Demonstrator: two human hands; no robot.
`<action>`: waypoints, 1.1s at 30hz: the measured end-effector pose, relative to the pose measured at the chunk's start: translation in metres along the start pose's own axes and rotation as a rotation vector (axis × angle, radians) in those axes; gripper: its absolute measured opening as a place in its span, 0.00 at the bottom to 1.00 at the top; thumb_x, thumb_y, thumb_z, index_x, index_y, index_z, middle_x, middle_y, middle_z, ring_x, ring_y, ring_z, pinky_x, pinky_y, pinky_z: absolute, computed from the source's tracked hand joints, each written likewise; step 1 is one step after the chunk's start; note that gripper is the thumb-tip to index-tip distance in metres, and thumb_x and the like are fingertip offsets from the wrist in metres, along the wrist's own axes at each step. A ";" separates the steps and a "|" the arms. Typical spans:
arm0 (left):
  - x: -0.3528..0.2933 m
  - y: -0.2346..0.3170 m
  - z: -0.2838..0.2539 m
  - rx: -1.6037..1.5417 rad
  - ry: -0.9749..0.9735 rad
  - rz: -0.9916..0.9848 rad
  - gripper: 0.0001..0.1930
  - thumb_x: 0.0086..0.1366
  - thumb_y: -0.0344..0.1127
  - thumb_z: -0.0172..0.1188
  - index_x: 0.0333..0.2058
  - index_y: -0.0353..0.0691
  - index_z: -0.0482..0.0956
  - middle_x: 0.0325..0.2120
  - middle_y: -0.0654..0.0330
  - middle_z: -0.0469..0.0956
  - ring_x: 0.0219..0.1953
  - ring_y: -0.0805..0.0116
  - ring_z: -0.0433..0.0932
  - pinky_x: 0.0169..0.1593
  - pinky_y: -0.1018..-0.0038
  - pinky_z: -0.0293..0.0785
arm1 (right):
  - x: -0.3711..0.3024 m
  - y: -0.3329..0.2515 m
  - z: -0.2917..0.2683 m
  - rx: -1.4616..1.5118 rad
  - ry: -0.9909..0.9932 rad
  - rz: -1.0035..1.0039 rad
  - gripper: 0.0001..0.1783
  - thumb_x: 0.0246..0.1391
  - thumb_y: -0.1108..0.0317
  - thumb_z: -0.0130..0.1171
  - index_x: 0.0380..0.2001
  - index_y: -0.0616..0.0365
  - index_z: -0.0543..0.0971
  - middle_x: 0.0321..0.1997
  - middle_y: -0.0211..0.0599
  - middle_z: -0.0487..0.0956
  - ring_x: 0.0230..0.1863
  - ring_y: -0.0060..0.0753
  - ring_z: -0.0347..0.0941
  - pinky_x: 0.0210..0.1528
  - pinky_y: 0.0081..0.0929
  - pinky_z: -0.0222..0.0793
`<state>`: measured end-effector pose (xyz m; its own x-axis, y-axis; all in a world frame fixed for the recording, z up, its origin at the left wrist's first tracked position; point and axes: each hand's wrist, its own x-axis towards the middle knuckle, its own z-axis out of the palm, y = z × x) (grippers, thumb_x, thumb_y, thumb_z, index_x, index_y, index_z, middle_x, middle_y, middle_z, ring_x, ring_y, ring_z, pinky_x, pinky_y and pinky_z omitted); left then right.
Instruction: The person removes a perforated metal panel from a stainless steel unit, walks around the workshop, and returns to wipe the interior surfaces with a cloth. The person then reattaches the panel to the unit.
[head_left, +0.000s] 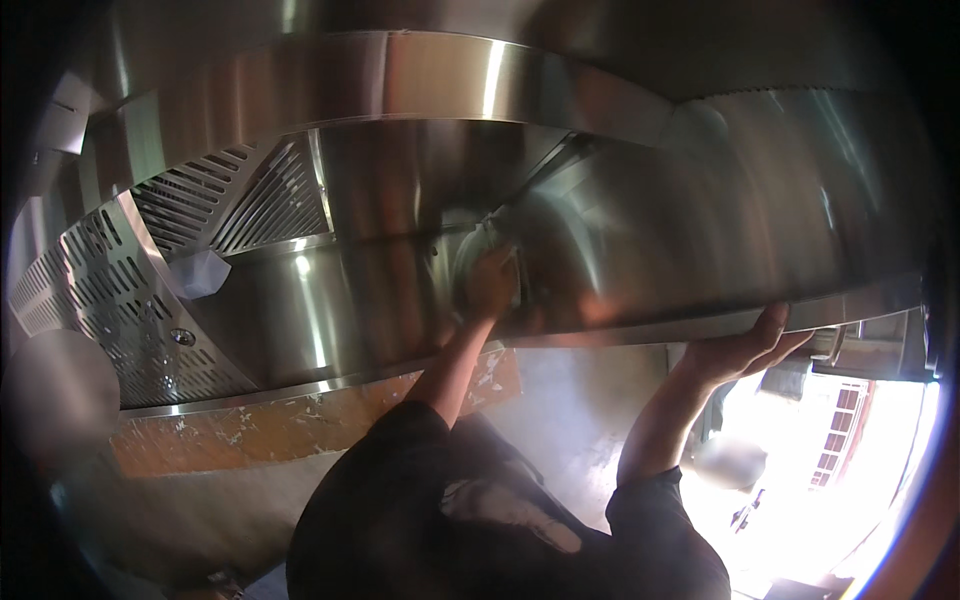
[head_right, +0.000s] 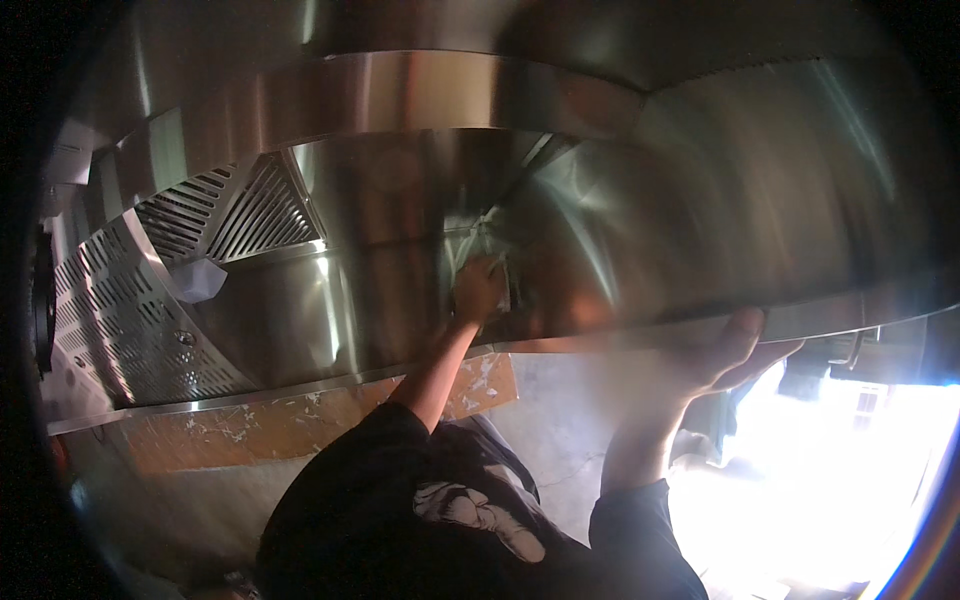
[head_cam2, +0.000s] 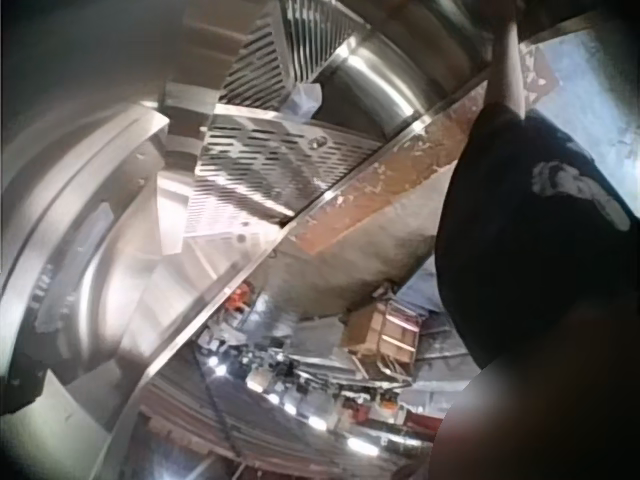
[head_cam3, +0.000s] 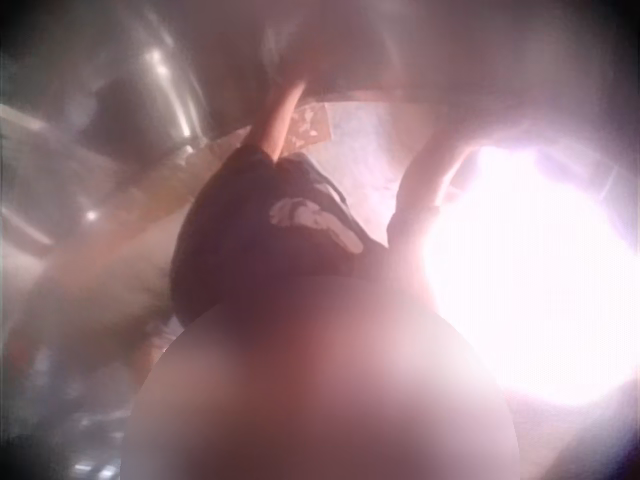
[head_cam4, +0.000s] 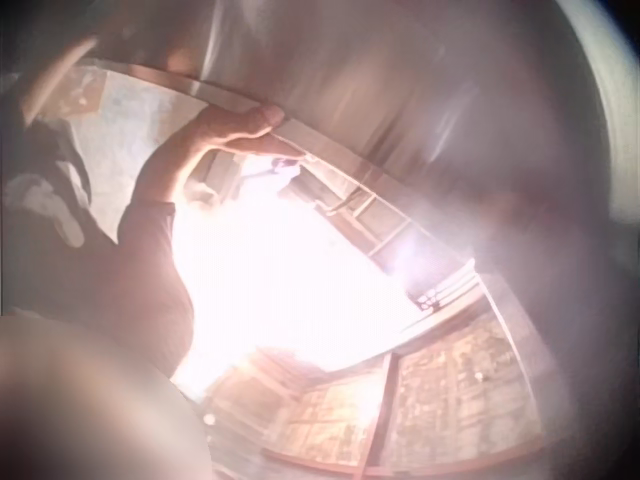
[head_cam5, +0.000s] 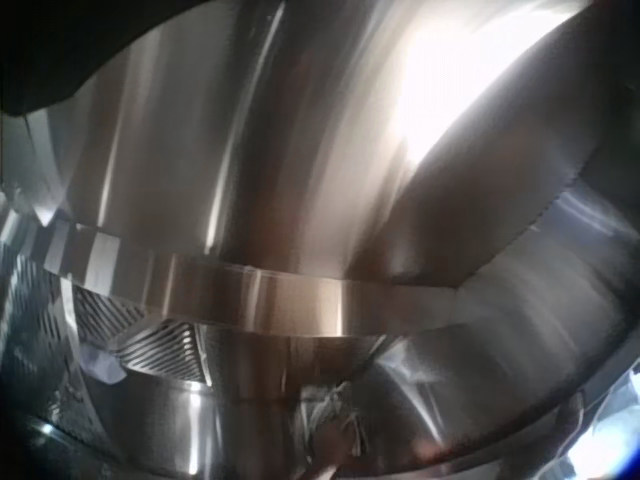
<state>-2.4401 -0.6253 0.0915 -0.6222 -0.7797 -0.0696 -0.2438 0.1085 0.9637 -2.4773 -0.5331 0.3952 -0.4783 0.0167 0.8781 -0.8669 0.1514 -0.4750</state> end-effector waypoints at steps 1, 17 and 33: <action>0.000 -0.006 0.000 -0.016 0.036 0.067 0.14 0.61 0.35 0.61 0.45 0.40 0.84 0.40 0.46 0.81 0.43 0.46 0.81 0.46 0.61 0.77 | 0.000 -0.008 0.009 -0.074 0.024 -0.003 0.34 0.59 0.59 0.55 0.63 0.66 0.64 0.61 0.56 0.70 0.59 0.45 0.71 0.63 0.45 0.69; 0.010 -0.044 0.022 0.114 -0.001 -0.123 0.16 0.60 0.39 0.60 0.45 0.42 0.84 0.40 0.43 0.81 0.44 0.44 0.80 0.49 0.55 0.76 | -0.001 -0.020 0.029 -0.089 0.171 0.248 0.41 0.54 0.54 0.54 0.69 0.61 0.58 0.63 0.55 0.70 0.61 0.49 0.70 0.61 0.48 0.69; 0.021 0.013 0.007 -0.160 0.091 -0.128 0.17 0.58 0.38 0.65 0.45 0.37 0.84 0.37 0.41 0.82 0.42 0.45 0.82 0.45 0.59 0.78 | -0.001 -0.018 0.029 -0.135 0.185 0.210 0.35 0.54 0.54 0.54 0.62 0.59 0.67 0.61 0.51 0.70 0.59 0.46 0.70 0.60 0.49 0.69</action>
<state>-2.4615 -0.6363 0.1008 -0.5225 -0.8341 -0.1770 -0.1907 -0.0881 0.9777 -2.4656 -0.5646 0.4016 -0.6002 0.2394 0.7632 -0.7193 0.2556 -0.6459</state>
